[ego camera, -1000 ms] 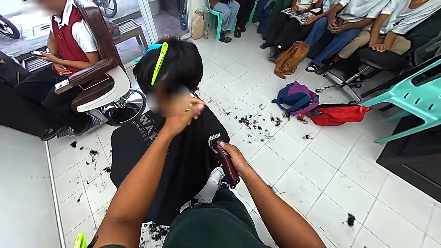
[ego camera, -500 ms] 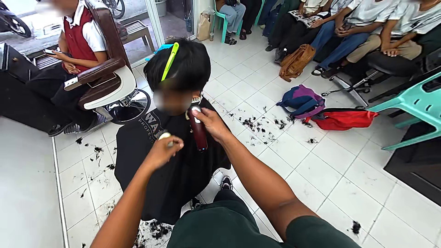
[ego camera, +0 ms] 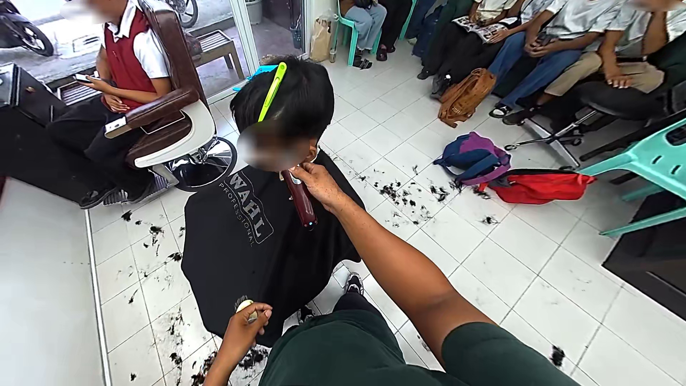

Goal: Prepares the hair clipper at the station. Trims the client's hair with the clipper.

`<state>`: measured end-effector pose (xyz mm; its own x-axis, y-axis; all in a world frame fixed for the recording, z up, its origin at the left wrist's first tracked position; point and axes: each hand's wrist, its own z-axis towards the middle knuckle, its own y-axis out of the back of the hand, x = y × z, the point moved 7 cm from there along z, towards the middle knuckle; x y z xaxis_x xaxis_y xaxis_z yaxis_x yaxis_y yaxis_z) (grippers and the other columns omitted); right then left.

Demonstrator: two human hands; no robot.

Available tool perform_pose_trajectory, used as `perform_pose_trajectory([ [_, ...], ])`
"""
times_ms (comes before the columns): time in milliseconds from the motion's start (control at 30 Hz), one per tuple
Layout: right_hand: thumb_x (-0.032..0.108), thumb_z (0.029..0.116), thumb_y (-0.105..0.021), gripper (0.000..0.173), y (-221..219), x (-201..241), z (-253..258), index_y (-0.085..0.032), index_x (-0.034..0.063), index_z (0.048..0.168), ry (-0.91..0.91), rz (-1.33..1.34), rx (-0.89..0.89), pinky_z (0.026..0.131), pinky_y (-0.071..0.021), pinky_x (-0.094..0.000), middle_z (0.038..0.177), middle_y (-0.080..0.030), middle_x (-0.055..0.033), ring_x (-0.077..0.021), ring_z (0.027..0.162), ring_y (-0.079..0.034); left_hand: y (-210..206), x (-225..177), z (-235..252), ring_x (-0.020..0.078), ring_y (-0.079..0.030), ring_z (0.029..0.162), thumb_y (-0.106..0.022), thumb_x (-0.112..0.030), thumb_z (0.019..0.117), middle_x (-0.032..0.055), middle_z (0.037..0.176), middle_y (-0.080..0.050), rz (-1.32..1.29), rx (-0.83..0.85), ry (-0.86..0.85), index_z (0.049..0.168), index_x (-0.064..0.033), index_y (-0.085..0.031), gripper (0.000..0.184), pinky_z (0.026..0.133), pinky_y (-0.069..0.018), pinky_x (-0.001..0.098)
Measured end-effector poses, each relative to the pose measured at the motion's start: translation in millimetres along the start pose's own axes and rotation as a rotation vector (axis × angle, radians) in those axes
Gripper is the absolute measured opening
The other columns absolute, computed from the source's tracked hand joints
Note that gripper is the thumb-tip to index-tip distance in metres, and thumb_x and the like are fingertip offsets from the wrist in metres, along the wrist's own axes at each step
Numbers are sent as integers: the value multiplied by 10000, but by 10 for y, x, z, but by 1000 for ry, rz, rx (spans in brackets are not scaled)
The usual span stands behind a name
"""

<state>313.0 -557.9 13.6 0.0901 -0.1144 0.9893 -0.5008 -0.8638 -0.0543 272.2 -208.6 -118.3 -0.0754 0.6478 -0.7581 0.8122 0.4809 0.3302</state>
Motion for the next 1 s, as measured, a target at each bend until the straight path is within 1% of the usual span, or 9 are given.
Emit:
perform_pose_trajectory([
  [67,363,1051,-585,430,8,0,17,-625,-46,1177,8,-47,2,814,-591,-431,988,-683,-172,-236,857,-690,-26,2,4,46,-610,572,-642,-148,1018,-6,818,-712,1,-2,3,1112,-66,-724,149,494,-490,209],
  [167,343,1054,-580,425,-5,83,-4,-611,-29,1256,83,-53,-38,848,-578,-430,1039,-688,-170,-232,898,-688,-77,-66,27,58,-614,593,-626,-162,1027,1,834,-705,18,4,2,1127,-72,-720,164,507,-494,223],
  [333,393,1047,-585,452,-13,9,14,-641,-43,1150,-5,-122,7,822,-567,-435,983,-682,-174,-236,862,-677,-137,-211,52,35,-610,589,-642,-163,1020,-18,823,-709,47,1,-41,1121,-87,-728,153,502,-481,202],
  [500,370,1073,-534,435,-53,83,-11,-615,-36,1208,60,-19,-23,803,-581,-397,981,-682,-156,-206,842,-681,-195,-254,48,32,-610,600,-643,-179,1021,-20,824,-706,94,22,-58,1131,-90,-728,165,521,-488,202],
  [633,391,1062,-556,449,-64,9,3,-637,-39,1163,3,-45,-6,789,-579,-417,964,-682,-163,-224,824,-679,-205,-262,53,30,-611,599,-642,-175,1021,-23,819,-704,82,16,-53,1130,-89,-728,163,520,-490,201],
  [767,354,1076,-529,436,-106,118,-1,-608,-43,1239,92,35,-47,819,-584,-414,1013,-681,-170,-224,862,-683,-209,-239,70,32,-614,598,-641,-166,1021,-18,819,-708,66,8,-48,1125,-85,-728,158,514,-489,202],
  [833,373,1073,-534,451,-114,72,9,-613,-42,1229,51,-11,-21,836,-579,-427,1021,-681,-178,-236,880,-684,-204,-239,66,29,-610,592,-641,-163,1022,-19,819,-708,59,3,-42,1124,-84,-727,156,509,-485,199],
  [933,376,1071,-539,442,-116,32,32,-632,-48,1155,17,-15,20,801,-578,-409,967,-681,-163,-216,836,-677,-193,-223,81,29,-614,593,-643,-158,1020,-15,824,-712,49,-7,-40,1123,-84,-730,155,506,-486,198],
  [1000,345,1088,-501,427,-129,99,6,-619,-51,1195,59,67,6,796,-589,-400,984,-680,-164,-211,834,-682,-201,-205,84,28,-613,590,-645,-151,1017,-12,825,-713,42,-12,-41,1118,-79,-730,150,505,-486,197],
])
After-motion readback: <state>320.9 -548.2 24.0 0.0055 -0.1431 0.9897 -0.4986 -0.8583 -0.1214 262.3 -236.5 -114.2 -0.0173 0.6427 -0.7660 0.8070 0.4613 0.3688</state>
